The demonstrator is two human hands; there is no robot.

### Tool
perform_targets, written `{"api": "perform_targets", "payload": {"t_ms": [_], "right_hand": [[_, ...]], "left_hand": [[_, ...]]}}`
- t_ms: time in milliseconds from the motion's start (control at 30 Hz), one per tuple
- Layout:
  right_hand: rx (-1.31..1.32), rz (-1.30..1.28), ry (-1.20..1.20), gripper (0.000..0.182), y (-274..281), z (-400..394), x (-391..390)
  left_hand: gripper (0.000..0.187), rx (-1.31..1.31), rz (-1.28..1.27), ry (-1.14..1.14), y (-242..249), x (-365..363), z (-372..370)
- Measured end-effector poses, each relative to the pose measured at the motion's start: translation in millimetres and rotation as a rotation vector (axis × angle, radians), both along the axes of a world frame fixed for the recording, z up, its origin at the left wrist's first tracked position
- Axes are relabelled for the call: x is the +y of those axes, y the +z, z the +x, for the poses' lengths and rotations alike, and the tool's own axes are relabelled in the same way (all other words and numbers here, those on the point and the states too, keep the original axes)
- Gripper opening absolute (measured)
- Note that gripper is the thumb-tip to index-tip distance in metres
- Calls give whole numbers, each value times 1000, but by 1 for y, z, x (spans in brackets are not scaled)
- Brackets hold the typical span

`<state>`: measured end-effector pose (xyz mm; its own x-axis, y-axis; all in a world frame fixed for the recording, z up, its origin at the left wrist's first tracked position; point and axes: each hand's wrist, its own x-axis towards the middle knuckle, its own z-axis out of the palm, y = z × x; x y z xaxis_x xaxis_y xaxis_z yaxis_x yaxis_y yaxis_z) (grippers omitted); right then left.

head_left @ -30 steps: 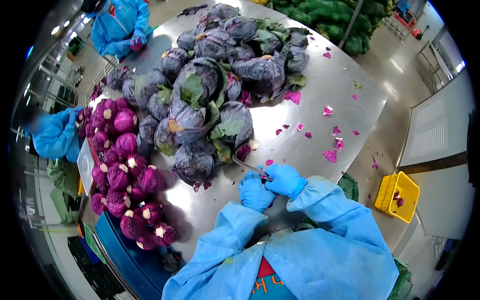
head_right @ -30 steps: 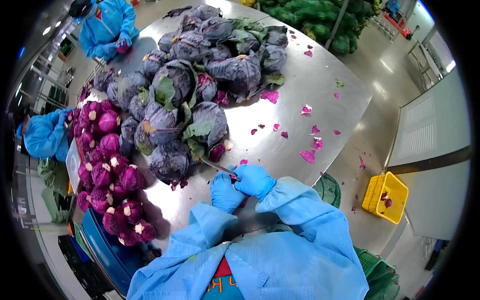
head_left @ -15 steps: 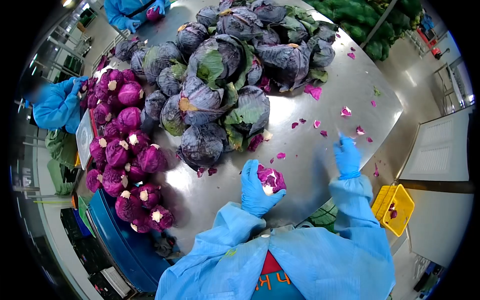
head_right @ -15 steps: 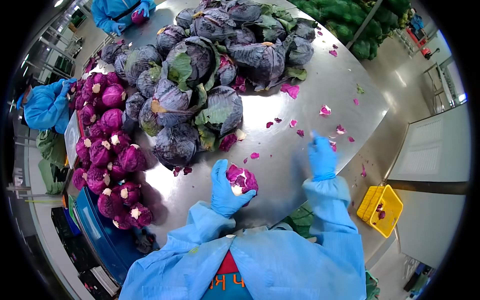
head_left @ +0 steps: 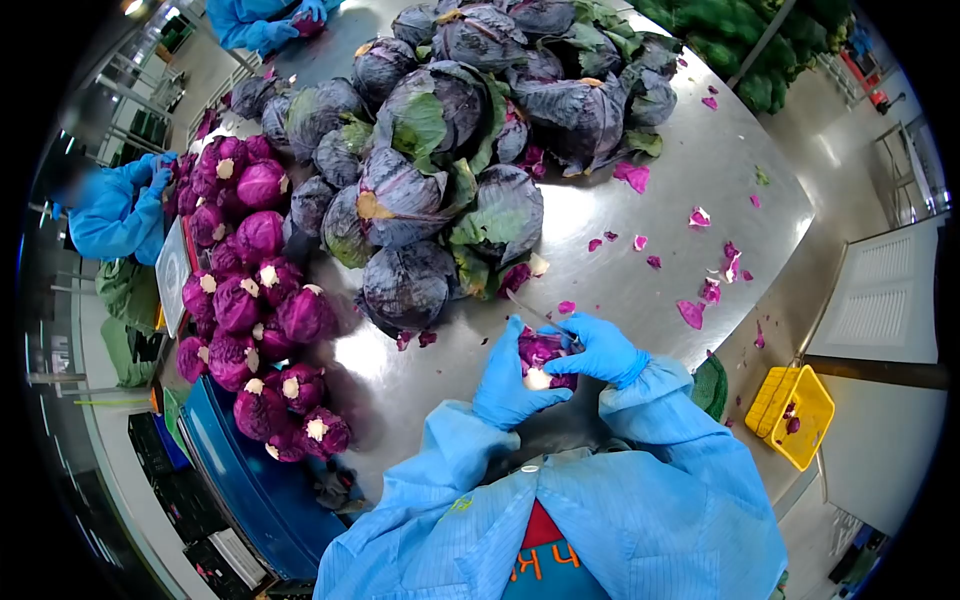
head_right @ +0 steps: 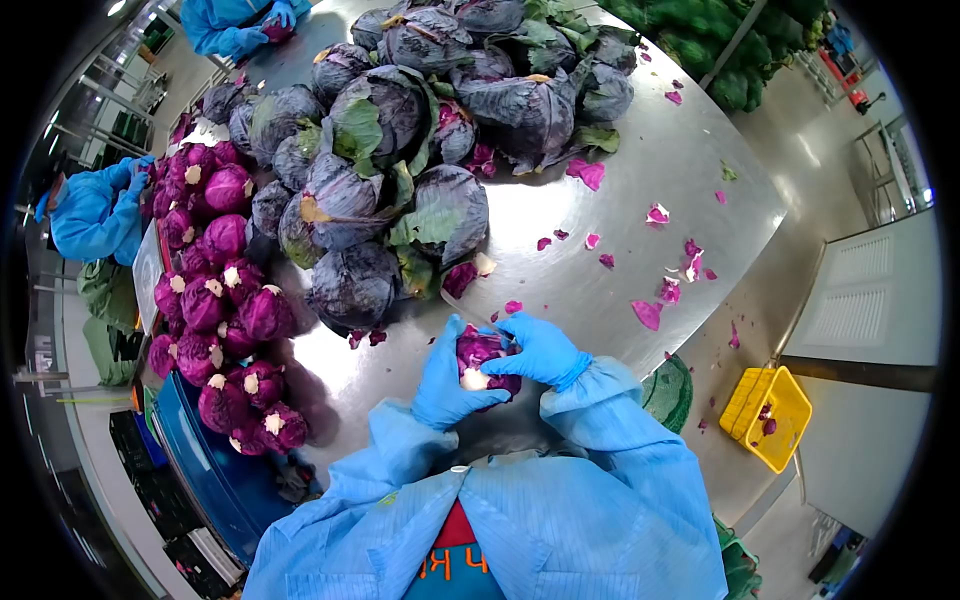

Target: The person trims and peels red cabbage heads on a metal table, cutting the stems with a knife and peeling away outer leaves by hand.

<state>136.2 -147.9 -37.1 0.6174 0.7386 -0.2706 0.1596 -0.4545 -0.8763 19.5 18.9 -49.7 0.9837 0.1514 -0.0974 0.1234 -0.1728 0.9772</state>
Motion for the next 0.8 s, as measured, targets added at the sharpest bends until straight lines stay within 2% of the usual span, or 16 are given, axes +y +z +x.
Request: {"api": "perform_targets", "payload": {"t_ms": [100, 200, 300, 400, 500, 533, 633, 733, 800], "right_hand": [[76, 13, 41, 55, 3, 7, 3], [190, 8, 69, 52, -6, 17, 4], [92, -63, 179, 47, 12, 26, 9], [61, -151, 219, 45, 17, 29, 11], [-160, -119, 231, 45, 10, 23, 0], [-187, -120, 231, 43, 15, 20, -3], [-165, -41, 96, 48, 11, 11, -11], [83, -242, -65, 57, 37, 6, -15], [143, -242, -195, 62, 31, -6, -17]], "left_hand": [[105, -15, 328, 96, -10, 1, -4], [102, 55, 220, 83, -17, -7, -4], [106, 87, 270, 42, -19, -2, -2], [102, 82, -6, 238, -6, -8, -2], [83, 54, 192, 389, -17, -27, -7], [73, 61, 189, 454, -16, -35, -5], [75, 69, 409, 408, 4, -41, -3], [76, -76, 521, 448, 9, -57, 4], [76, -63, 622, 381, 13, -64, 6]]}}
